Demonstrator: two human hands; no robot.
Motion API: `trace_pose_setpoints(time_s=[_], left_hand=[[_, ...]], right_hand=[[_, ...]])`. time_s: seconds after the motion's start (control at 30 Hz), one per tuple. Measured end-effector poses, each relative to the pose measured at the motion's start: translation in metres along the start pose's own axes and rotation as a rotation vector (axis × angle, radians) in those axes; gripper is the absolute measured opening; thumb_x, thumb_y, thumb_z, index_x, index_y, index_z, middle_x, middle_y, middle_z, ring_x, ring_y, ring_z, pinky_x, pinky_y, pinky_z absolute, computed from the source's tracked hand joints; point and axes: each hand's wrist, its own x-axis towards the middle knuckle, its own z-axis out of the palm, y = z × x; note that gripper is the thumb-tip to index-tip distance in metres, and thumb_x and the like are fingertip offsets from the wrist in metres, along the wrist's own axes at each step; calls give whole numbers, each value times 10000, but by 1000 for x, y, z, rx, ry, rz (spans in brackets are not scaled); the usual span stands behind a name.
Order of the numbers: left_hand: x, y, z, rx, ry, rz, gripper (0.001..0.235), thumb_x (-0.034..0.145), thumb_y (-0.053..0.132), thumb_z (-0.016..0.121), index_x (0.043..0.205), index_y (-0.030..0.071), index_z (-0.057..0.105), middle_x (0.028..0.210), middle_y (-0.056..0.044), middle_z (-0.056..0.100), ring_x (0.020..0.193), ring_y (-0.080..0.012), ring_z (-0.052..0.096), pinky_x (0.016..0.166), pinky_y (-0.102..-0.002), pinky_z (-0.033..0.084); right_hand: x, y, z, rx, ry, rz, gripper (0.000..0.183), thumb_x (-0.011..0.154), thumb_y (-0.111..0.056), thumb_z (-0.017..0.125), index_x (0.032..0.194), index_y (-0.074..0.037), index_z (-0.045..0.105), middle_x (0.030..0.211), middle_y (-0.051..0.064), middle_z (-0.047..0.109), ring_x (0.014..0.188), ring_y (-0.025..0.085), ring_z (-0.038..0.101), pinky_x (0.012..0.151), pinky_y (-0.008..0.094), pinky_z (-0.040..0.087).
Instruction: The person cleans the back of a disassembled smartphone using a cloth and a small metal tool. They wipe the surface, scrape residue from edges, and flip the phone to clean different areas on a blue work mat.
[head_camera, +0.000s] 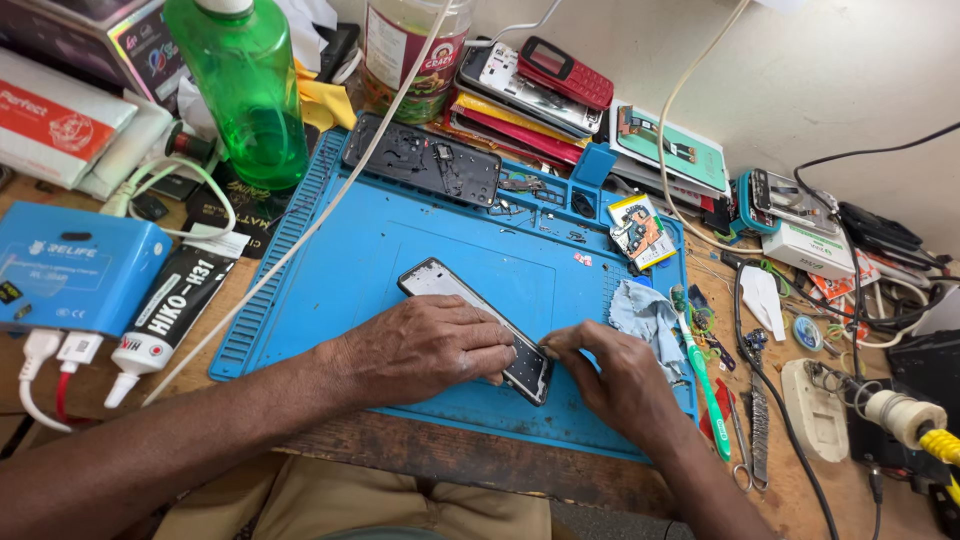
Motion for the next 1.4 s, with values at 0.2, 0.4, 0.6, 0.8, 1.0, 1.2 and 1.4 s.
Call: trace_pose_setpoints(time_s=[0.2,0.4,0.6,0.8,1.0,1.2,1.4], left_hand=[[1,-1,-3,10,-9,-11,211,937,216,655,1073,57,689,1142,-86,723,1139,-247,687,949,-390,556],[2,-2,-6,-14,6,14,210,935,232,662,1058,62,677,1156,-89,715,1144,-253,683,968,-398,549],[4,-3,-8,8,20,20,205,934,209,643,1070,59,678,1158,-96,712,1145,-259,679,969,-400,547],[1,0,-8,9,19,26,194,914,175,631,1069,66,674,1183,-92,710,1139,-256,679,954,-392,549],[-1,3,-5,37,-2,38,214,923,205,631,1075,60,670,1188,-91,702,1141,-245,669,927,-388,547],[3,11,-11,142,-88,61,166,954,213,618,1009,59,647,1049,-70,673,1074,-222,670,922,-365,554],[10,2,-13,104,-223,92,187,959,251,619,1019,74,628,1078,-75,645,1095,-245,634,939,-401,537]], right_hand=[[12,-1,-3,13,-46,25,80,885,-19,707,929,-34,642,945,96,798,859,234,805,710,330,642],[16,-3,1,6,-33,6,83,887,-27,708,945,-46,652,928,98,790,837,247,800,703,340,637],[19,-9,1,-22,-32,-13,101,864,-4,709,947,-48,671,914,106,778,834,271,787,711,356,620],[20,-15,-8,-23,-78,4,98,869,-12,698,954,-25,651,894,125,766,791,316,760,661,390,585],[20,-18,-22,-152,-288,145,60,914,-106,667,956,-65,655,775,146,743,737,339,738,629,438,567],[24,-28,-26,-164,-309,184,92,928,-131,660,964,-59,616,676,142,709,675,338,722,585,455,528],[19,-32,-25,-150,-287,272,82,937,-145,661,954,-69,635,669,159,709,661,335,729,586,454,530]])
